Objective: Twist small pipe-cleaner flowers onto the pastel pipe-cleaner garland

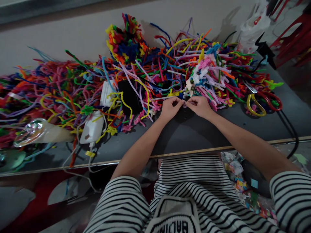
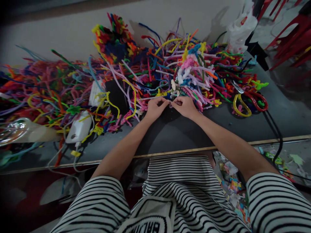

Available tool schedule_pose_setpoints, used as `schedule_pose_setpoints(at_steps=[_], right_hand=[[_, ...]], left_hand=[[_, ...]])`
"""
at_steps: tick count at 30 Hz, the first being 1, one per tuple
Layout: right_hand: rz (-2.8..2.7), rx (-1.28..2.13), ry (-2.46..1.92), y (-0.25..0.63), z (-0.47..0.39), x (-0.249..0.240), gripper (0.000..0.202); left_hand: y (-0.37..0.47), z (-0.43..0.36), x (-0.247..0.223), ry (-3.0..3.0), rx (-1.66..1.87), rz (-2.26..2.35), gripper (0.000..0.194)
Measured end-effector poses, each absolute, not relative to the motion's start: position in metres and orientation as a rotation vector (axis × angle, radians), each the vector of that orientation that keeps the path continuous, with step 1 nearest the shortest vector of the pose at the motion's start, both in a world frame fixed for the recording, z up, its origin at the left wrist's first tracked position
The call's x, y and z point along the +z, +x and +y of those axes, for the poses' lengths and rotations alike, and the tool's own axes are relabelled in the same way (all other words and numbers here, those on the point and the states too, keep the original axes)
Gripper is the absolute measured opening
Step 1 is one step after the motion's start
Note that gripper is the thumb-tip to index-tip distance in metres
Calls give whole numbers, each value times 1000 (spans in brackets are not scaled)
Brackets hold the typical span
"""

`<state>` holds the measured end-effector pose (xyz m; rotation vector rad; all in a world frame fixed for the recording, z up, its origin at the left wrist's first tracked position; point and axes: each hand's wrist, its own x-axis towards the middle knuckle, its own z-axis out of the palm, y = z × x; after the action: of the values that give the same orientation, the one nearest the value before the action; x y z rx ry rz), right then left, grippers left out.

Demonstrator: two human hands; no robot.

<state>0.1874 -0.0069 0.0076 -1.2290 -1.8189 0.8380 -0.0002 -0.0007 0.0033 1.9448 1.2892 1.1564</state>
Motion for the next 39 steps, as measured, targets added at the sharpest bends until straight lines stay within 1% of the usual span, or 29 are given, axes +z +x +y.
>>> schedule_pose_setpoints(at_steps=[4, 8, 13, 16, 21, 24, 28, 32, 36, 39], right_hand=[[-1779, 932, -1211, 189, -3, 6, 38], [-1771, 983, -1179, 189, 0, 3, 44], [-1747, 1024, -1158, 190, 1, 2, 43], [-1720, 1060, -1160, 190, 1, 4, 45], [-1710, 1104, -1162, 189, -1, 7, 46], [-1713, 1109, -1165, 189, -1, 7, 43], [-1732, 1083, -1152, 188, -2, 8, 34], [-1750, 988, -1160, 188, -3, 8, 27], [-1793, 878, -1161, 188, -7, 10, 27], [-1878, 770, -1167, 188, -10, 13, 26]], left_hand=[[-5, 8, 0, 1792, 1083, 1159, 26], [-5, 8, -3, 1796, 1102, 1186, 27], [-6, 6, -3, 1765, 1263, 1228, 34], [-6, 6, -3, 1769, 1207, 1177, 36], [-6, 6, -2, 1833, 1091, 1126, 29], [-5, 6, -3, 1831, 1093, 1137, 28], [-4, 5, -3, 1834, 1176, 1171, 26], [-4, 1, 1, 1841, 1236, 1204, 26], [-4, -2, 3, 1908, 1138, 1167, 25], [-4, -2, 2, 1960, 1117, 1186, 21]])
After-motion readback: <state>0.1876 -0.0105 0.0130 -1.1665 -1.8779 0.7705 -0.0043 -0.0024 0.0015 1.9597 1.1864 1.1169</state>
